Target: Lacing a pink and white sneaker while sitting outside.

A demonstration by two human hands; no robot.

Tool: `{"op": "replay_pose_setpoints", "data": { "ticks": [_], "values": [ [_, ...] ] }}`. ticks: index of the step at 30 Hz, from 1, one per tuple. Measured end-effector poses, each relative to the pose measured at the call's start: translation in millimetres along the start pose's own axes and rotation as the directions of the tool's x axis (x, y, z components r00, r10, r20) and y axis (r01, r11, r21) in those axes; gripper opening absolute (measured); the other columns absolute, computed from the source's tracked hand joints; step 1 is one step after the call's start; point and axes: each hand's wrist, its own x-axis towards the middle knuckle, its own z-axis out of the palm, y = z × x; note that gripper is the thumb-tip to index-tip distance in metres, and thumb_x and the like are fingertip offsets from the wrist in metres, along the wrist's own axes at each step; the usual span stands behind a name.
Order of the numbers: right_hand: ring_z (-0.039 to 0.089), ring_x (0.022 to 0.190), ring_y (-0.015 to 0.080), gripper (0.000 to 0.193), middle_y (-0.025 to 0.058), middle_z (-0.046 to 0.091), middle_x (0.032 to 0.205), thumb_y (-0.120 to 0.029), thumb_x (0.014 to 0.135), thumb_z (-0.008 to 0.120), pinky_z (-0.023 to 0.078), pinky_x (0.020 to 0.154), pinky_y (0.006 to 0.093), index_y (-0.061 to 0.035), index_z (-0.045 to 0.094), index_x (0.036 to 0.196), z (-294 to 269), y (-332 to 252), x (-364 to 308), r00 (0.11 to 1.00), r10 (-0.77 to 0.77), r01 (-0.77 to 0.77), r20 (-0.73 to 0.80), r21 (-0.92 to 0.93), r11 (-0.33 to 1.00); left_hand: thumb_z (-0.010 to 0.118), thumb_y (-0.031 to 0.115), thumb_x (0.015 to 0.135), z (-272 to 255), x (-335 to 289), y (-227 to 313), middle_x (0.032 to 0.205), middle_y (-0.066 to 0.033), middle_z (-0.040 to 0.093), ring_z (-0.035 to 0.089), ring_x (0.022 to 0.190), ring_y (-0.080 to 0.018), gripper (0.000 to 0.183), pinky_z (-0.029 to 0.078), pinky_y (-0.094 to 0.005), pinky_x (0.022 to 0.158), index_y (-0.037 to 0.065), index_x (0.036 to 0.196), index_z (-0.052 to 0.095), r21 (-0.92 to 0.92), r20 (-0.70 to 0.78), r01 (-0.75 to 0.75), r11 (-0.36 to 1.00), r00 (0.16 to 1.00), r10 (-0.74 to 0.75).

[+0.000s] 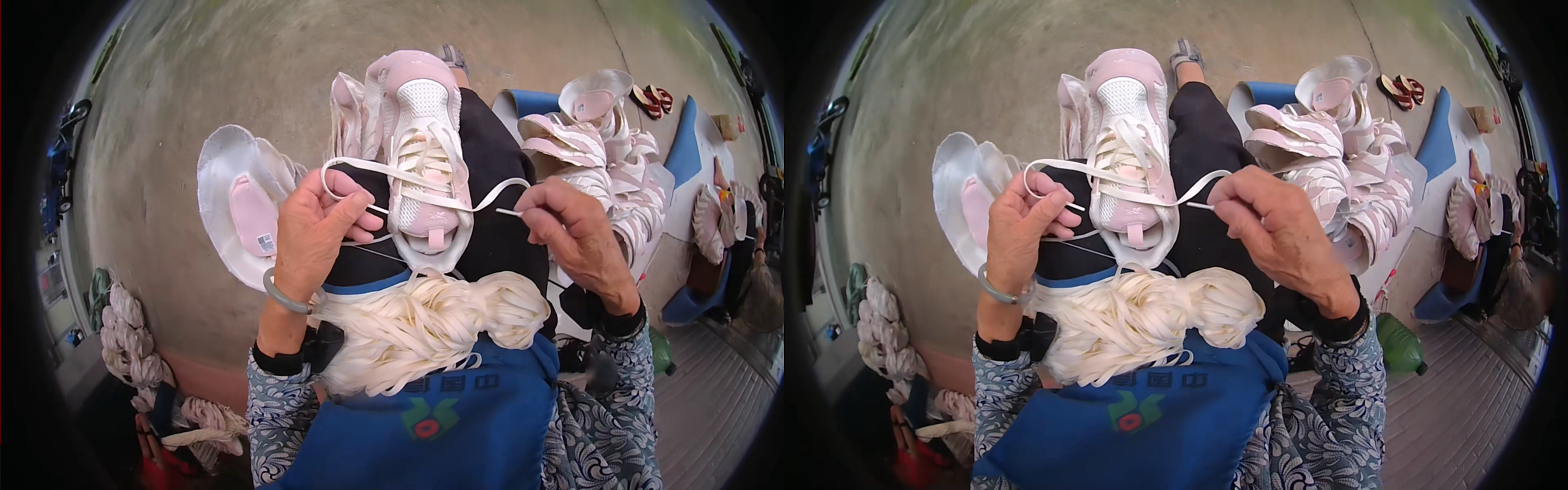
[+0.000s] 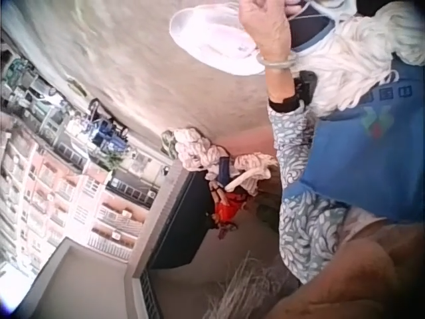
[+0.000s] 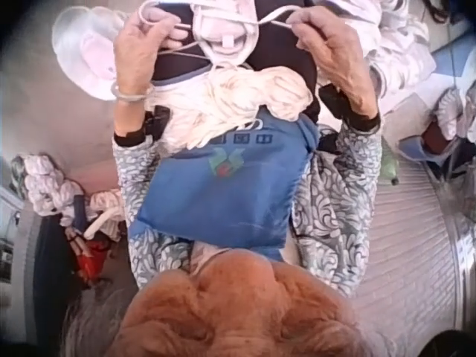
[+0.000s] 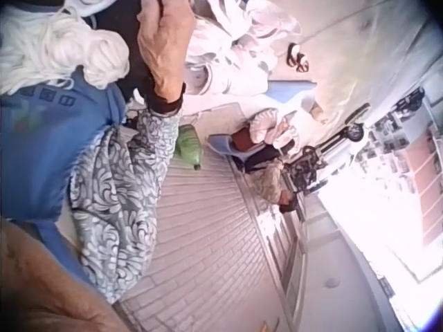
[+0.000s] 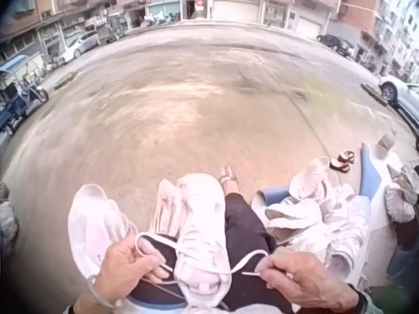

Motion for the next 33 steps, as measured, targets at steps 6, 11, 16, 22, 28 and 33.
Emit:
{"op": "replay_pose_setpoints", "data": {
  "ticks": [6, 11, 16, 22, 28, 33],
  "values": [
    [0.054, 0.066, 0.0051, 0.014, -0.0007, 0.057, 0.077, -0.01, 0.098, 0.053, 0.046, 0.061, 0.0184, 0.0011, 0.059, 0.105, -27, 6, -11, 0.973, 0.08, 0.006, -0.215, 0.373, 0.928, 0.066, 0.012, 0.092, -3, -5, 3, 0.087, -0.0053, 0.065, 0.067, 0.068, -0.0097, 0.013, 0.055, -0.0203, 0.056, 0.002, 0.099, 0.059, -0.093, 0.05, 0.047, 0.995, 0.998, -0.043],
    [0.055, 0.067, 0.0058, 0.015, 0.0007, 0.059, 0.079, -0.01, 0.098, 0.053, 0.046, 0.061, 0.019, 0.0008, 0.061, 0.106, -20, 11, -12, 0.98, 0.075, -0.03, -0.186, 0.235, 0.972, 0.065, 0.011, 0.092, -27, -12, 7, 0.091, -0.0074, 0.065, 0.067, 0.069, -0.0107, 0.016, 0.055, -0.0197, 0.052, 0.001, 0.103, 0.057, -0.166, 0.033, 0.038, 0.985, 0.999, -0.033],
    [0.056, 0.069, 0.0066, 0.012, 0.0022, 0.059, 0.08, -0.008, 0.094, 0.057, 0.046, 0.061, 0.022, -0.0003, 0.062, 0.102, -6, 10, -4, 0.988, 0.139, -0.117, -0.072, 0.251, 0.961, 0.065, 0.009, 0.092, -18, -19, 2, 0.088, -0.0073, 0.067, 0.068, 0.072, -0.0139, 0.013, 0.056, -0.021, 0.058, 0.0, 0.101, 0.059, -0.266, 0.039, 0.091, 0.96, 0.996, -0.084],
    [0.062, 0.072, 0.0208, 0.012, 0.011, 0.063, 0.084, -0.003, 0.089, 0.06, 0.049, 0.065, 0.032, 0.001, 0.061, 0.1, 26, 16, 11, 0.975, -0.218, 0.22, 0.044, -0.05, 0.974, 0.059, 0.008, 0.094, 8, -9, -2, 0.093, -0.0094, 0.067, 0.066, 0.068, -0.0117, 0.016, 0.054, -0.02, 0.055, -0.001, 0.107, 0.059, -0.15, 0.242, 0.139, 0.979, 0.965, -0.1],
    [0.063, 0.072, 0.0296, 0.014, 0.0155, 0.064, 0.086, -0.001, 0.087, 0.062, 0.05, 0.065, 0.0348, 0.0009, 0.062, 0.1, 31, 33, 18, 0.933, -0.359, 0.331, -0.009, -0.368, 0.869, 0.059, 0.013, 0.096, 45, -11, 13, 0.087, -0.0041, 0.066, 0.058, 0.06, -0.0053, 0.021, 0.048, -0.0187, 0.051, -0.002, 0.11, 0.064, 0.171, 0.311, 0.101, 0.98, 0.938, -0.151],
    [0.065, 0.07, 0.0202, 0.011, 0.0118, 0.063, 0.081, 0.0, 0.087, 0.063, 0.05, 0.062, 0.0304, 0.0013, 0.062, 0.098, 33, 19, 15, 0.991, -0.126, 0.128, -0.035, 0.082, 0.988, 0.059, 0.013, 0.095, 58, -7, 3, 0.072, 0.0017, 0.061, 0.05, 0.053, -0.0014, 0.02, 0.04, -0.019, 0.045, -0.001, 0.107, 0.067, 0.324, 0.214, -0.129, 0.937, 0.975, 0.06]
  ]
}}
